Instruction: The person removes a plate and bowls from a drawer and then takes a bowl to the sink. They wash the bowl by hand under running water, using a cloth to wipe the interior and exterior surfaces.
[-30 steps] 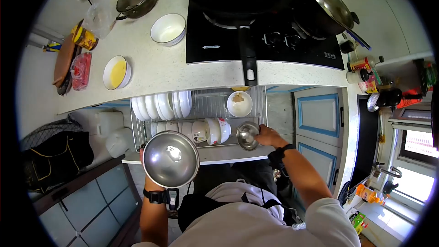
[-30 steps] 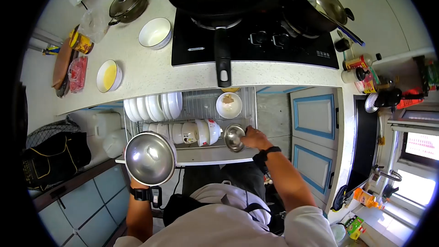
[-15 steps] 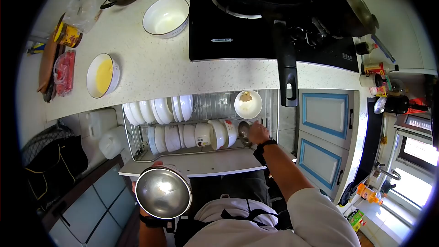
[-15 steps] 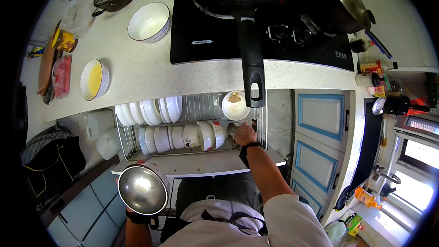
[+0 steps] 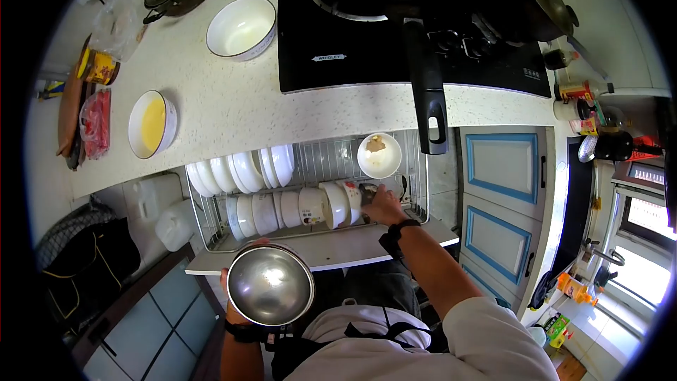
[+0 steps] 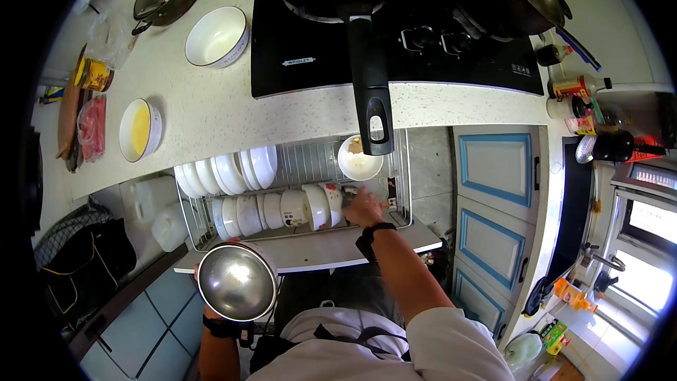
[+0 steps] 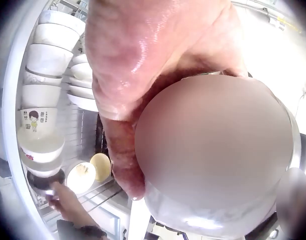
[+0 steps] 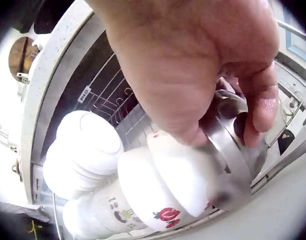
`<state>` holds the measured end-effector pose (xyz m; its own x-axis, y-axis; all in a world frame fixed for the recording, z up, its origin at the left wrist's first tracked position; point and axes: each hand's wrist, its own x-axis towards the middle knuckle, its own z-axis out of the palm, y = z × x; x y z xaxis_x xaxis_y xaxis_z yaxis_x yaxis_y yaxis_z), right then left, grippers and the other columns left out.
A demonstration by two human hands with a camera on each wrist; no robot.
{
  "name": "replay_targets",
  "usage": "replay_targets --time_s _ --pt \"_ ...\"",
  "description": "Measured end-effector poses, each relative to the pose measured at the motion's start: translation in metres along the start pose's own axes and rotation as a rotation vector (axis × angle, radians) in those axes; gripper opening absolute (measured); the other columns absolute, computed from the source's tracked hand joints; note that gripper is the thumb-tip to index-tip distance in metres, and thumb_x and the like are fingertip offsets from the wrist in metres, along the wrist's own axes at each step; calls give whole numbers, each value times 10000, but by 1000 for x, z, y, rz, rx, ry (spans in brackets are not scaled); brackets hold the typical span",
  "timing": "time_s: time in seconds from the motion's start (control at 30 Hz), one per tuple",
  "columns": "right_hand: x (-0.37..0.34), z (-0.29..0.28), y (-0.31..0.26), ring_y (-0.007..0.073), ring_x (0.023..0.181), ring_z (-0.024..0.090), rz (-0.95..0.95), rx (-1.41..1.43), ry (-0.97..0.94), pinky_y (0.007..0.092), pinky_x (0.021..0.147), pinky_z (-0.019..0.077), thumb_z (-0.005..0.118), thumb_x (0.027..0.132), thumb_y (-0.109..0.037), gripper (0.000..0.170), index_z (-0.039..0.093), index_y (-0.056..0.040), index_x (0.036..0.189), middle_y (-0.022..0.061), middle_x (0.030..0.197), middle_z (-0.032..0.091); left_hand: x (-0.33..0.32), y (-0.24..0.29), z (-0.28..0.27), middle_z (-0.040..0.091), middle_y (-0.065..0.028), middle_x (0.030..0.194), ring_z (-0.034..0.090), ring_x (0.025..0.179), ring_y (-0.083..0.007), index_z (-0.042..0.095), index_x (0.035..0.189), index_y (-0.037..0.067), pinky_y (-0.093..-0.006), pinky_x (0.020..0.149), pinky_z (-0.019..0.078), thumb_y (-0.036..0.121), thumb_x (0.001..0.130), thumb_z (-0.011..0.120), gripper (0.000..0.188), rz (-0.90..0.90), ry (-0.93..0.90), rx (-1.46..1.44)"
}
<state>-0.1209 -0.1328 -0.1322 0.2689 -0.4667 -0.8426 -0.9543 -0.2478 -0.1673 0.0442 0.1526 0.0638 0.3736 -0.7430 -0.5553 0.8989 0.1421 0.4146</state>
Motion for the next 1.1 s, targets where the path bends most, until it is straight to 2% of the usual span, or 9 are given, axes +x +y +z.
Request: replay_targets --time_s 0.17,0.37,0.47,0.57,0.67,0.77,0.87,0.97,1.1 --pt "12 5 26 393 1169 491 101 37 125 480 962 418 647 753 -326 645 383 -26 1259 254 1279 448 7 -3 0 497 -192 1282 520 1156 -304 327 1376 -11 -460 939 462 699 778 520 949 2 -14 50" --pt "14 29 16 390 1162 497 -78 -16 176 508 960 400 662 718 -364 694 373 -38 1259 235 1262 470 5 -4 -1 479 -171 1316 501 1180 -291 331 1385 -4 -462 966 436 702 797 476 930 -20 28 0" --pt "2 16 5 401 1159 490 -138 50 104 417 974 427 728 686 -380 838 305 -3 1304 289 1219 477 4 -5 -8 475 -166 1324 498 1184 -289 326 1391 -1 -463 973 429 699 805 462 923 -33 40 1" --pt "10 17 12 390 1111 523 -198 172 16 514 950 398 740 617 -493 905 328 -54 1293 247 1196 510 7 -6 -8 475 -168 1325 499 1184 -291 325 1391 -3 -461 974 429 695 812 457 916 -26 38 27" --pt "-21 -2 -19 401 1116 525 -117 -13 19 421 934 460 749 657 -446 891 305 -25 1305 287 1222 468 14 -7 0 481 -175 1317 504 1179 -296 322 1391 -8 -462 973 434 699 810 461 925 -23 6 -4" --pt "-23 15 -27 382 1084 554 -53 -11 104 415 907 480 747 661 -459 913 296 -22 1323 274 1275 427 21 -8 -3 490 -183 1304 510 1174 -303 315 1390 -12 -467 969 441 705 802 476 941 -8 -15 4" --pt "-25 8 -32 361 1077 567 -33 -12 63 417 886 494 739 678 -466 926 288 -27 1356 246 1305 401 25 -4 -4 490 -188 1303 508 1178 -309 307 1392 -15 -474 967 444 700 795 500 951 -2 -35 -22" --pt "-11 22 -18 367 1062 578 -203 -106 114 438 864 501 741 688 -433 885 313 -44 1358 221 1283 421 26 -4 -7 484 -191 1310 502 1186 -313 299 1395 -17 -478 969 443 690 792 521 955 -27 -63 -51" --pt "-17 -3 -28 382 1042 581 -401 -215 78 456 850 498 739 707 -355 780 356 -76 1327 196 1269 433 25 -4 -2 474 -193 1321 495 1195 -316 291 1398 -18 -484 972 439 686 788 533 962 -48 -23 -134"
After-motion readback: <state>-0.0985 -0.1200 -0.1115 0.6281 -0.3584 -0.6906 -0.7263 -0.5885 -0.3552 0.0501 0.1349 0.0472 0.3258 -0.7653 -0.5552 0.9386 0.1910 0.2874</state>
